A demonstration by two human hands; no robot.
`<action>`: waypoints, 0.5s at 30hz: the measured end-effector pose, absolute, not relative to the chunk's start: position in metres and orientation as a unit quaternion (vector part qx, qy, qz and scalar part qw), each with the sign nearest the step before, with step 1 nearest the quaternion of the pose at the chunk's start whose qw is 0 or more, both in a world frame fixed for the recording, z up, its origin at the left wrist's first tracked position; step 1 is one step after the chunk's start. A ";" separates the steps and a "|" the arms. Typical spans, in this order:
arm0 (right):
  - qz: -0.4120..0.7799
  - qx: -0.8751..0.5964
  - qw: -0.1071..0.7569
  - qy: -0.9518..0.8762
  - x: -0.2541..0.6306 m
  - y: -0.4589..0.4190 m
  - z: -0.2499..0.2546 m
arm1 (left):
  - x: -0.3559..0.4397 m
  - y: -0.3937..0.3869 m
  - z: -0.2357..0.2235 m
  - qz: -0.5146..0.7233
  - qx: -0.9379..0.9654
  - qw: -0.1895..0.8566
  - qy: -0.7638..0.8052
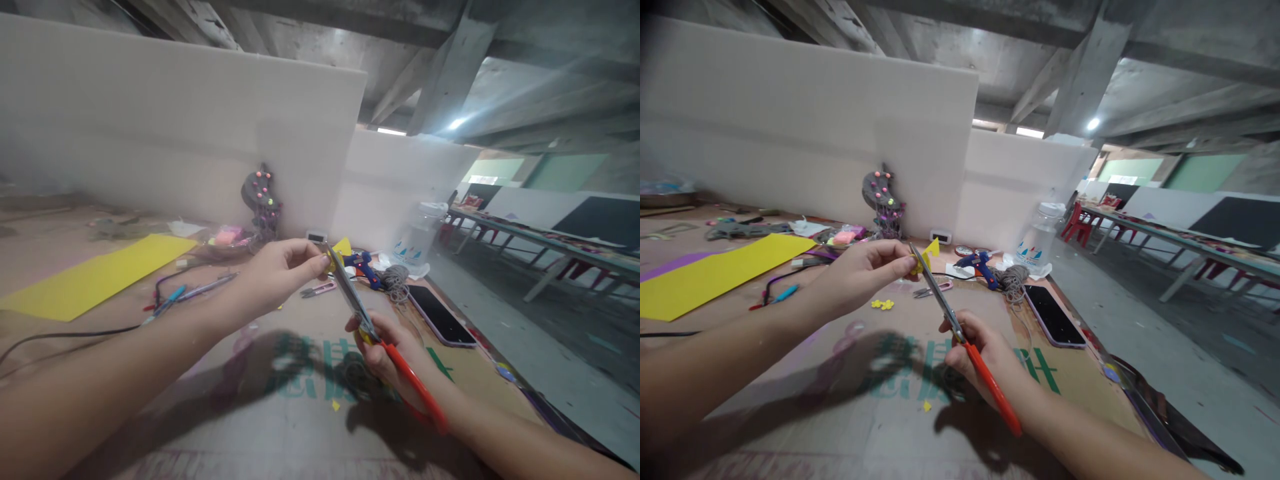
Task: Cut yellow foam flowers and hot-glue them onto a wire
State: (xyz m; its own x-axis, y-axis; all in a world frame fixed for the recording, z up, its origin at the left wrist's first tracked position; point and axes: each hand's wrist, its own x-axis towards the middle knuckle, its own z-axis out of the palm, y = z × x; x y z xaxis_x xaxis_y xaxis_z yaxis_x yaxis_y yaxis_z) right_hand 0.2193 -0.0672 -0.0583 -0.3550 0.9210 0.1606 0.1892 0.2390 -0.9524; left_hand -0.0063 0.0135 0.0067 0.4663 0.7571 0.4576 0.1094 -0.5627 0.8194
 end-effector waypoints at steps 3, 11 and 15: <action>0.456 -0.408 0.396 -0.685 0.221 -0.067 -0.058 | -0.007 0.012 0.008 0.433 0.775 0.359 0.289; 0.460 -0.413 0.394 -0.680 0.219 -0.068 -0.057 | -0.007 0.011 0.009 0.430 0.776 0.361 0.289; 0.447 -0.428 0.401 -0.675 0.216 -0.071 -0.055 | -0.007 0.012 0.008 0.425 0.777 0.363 0.288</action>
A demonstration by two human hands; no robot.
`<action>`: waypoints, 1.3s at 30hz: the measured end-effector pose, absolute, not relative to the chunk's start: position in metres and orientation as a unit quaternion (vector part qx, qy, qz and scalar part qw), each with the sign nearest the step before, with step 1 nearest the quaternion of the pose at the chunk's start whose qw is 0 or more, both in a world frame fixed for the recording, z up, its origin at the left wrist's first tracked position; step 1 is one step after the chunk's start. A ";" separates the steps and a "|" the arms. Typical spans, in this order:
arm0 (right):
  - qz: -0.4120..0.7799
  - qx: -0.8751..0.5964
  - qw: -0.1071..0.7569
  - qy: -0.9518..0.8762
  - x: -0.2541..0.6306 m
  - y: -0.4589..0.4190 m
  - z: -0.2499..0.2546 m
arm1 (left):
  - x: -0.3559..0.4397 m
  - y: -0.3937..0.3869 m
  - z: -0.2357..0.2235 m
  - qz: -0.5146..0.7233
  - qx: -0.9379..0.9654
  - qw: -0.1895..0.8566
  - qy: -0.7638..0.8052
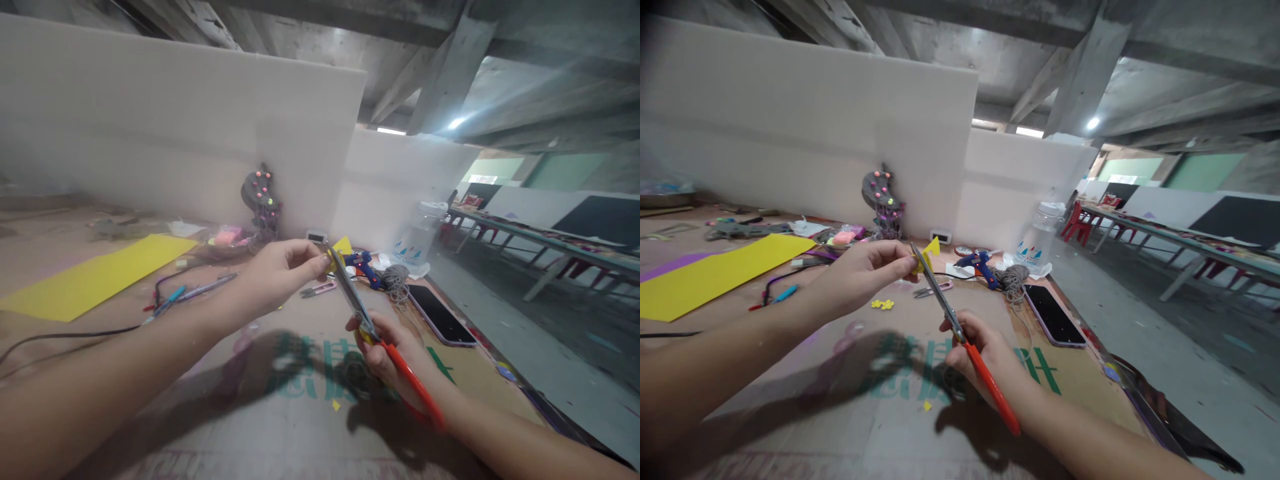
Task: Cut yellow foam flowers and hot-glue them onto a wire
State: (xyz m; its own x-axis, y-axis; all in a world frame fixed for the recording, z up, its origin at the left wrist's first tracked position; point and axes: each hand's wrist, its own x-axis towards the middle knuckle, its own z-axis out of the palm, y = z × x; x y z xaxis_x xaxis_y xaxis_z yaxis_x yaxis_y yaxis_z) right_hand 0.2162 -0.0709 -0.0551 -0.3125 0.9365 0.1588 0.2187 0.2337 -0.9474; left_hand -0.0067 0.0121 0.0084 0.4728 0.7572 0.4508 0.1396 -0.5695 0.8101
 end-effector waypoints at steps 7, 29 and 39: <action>0.456 -0.427 0.407 -0.666 0.217 -0.071 -0.058 | -0.006 0.012 0.007 0.418 0.780 0.369 0.285; 0.488 -0.403 0.408 -0.658 0.218 -0.069 -0.059 | -0.002 0.011 0.005 0.407 0.786 0.387 0.260; 0.479 -0.433 0.423 -0.636 0.215 -0.072 -0.060 | -0.003 0.010 0.006 0.416 0.780 0.390 0.258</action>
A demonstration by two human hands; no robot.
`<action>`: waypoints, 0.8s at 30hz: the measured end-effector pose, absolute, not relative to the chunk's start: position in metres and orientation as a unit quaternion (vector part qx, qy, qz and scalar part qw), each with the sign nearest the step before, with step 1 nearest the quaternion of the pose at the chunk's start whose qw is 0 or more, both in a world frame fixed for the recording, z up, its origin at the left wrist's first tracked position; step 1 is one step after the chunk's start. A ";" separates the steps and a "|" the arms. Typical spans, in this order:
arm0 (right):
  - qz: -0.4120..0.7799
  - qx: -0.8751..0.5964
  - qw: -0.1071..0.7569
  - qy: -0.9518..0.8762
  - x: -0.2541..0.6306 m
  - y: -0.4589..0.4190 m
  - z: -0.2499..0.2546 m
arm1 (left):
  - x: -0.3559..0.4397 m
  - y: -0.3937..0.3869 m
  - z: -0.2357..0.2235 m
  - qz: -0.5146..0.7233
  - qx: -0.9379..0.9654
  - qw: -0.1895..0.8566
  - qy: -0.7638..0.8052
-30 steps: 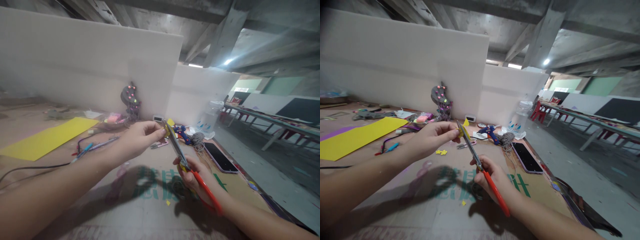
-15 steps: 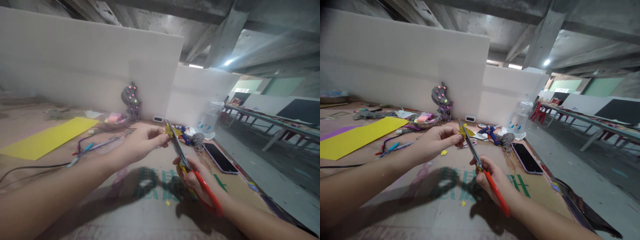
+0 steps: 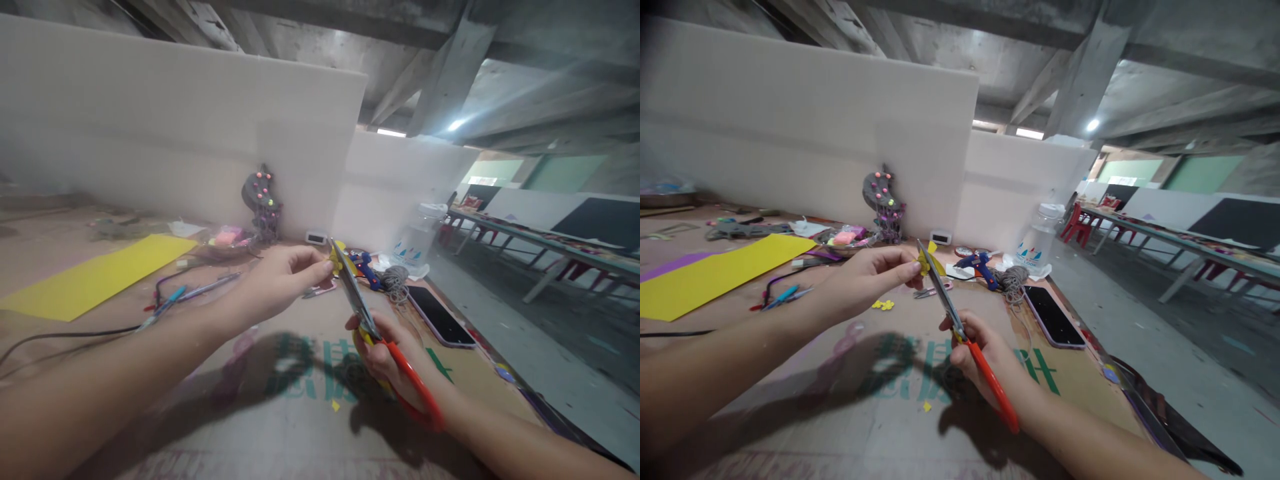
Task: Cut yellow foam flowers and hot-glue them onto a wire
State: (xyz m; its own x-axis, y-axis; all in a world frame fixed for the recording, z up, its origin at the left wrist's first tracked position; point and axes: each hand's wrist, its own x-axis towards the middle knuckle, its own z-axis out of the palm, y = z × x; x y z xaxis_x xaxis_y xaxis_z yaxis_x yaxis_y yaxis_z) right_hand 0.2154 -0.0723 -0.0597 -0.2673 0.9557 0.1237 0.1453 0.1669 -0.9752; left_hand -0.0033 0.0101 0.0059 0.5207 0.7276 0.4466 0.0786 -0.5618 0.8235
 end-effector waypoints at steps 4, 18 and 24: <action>0.486 -0.429 0.423 -0.633 0.215 -0.072 -0.059 | -0.004 0.011 0.006 0.422 0.777 0.383 0.268; 0.465 -0.446 0.409 -0.646 0.216 -0.069 -0.055 | -0.008 0.011 0.012 0.439 0.785 0.321 0.296; 0.463 -0.443 0.403 -0.653 0.218 -0.067 -0.058 | -0.008 0.013 0.011 0.445 0.780 0.328 0.292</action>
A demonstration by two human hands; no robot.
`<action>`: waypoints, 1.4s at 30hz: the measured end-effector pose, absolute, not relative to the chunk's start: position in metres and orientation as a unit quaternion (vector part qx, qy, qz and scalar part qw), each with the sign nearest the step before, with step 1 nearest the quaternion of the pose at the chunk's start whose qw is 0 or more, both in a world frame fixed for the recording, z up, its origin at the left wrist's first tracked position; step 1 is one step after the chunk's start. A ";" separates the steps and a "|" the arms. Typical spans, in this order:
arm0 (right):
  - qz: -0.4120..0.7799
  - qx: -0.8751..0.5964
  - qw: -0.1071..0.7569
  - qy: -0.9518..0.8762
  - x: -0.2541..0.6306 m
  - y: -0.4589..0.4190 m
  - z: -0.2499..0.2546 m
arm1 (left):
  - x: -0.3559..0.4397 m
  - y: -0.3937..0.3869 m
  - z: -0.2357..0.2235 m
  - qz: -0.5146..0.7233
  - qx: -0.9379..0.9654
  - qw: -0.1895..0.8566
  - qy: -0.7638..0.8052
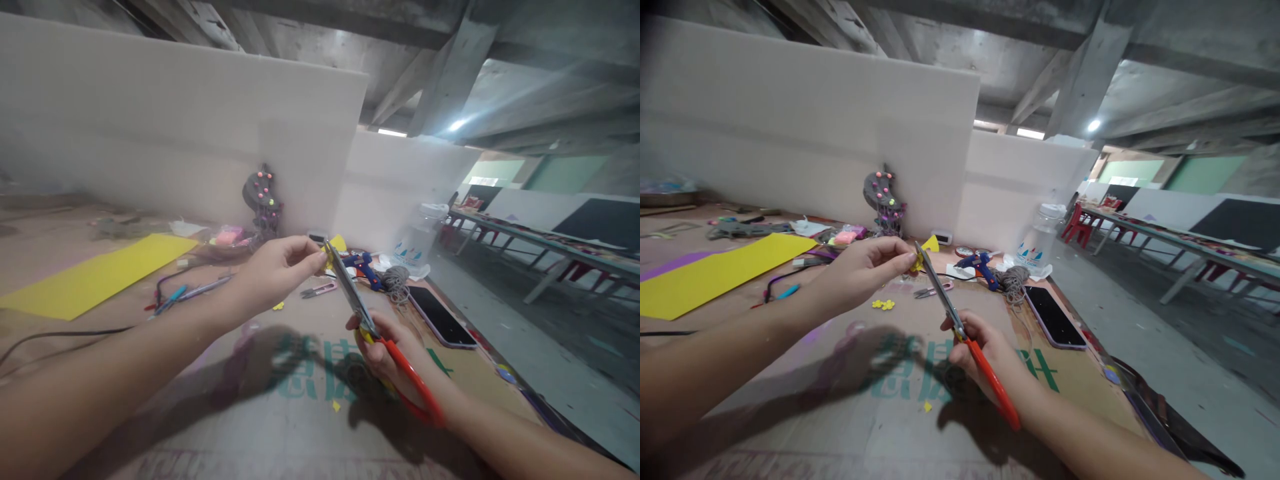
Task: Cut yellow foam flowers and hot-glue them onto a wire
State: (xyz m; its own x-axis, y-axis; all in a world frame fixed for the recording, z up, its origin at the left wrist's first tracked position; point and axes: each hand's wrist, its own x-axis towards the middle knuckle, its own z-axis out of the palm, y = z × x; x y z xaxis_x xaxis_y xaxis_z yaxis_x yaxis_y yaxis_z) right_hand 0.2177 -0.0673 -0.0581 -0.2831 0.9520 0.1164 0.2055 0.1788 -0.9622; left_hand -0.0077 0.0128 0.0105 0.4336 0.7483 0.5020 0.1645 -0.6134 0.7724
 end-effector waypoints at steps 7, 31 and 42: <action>0.466 -0.437 0.401 -0.657 0.220 -0.068 -0.059 | -0.011 0.017 0.011 0.453 0.778 0.318 0.297; 0.193 -0.613 0.290 -0.709 0.243 -0.028 -0.049 | -0.040 0.090 -0.012 0.269 0.821 0.255 0.434; 0.050 -0.522 0.125 -0.842 0.235 -0.044 -0.068 | -0.027 0.077 -0.024 0.240 0.856 0.216 0.403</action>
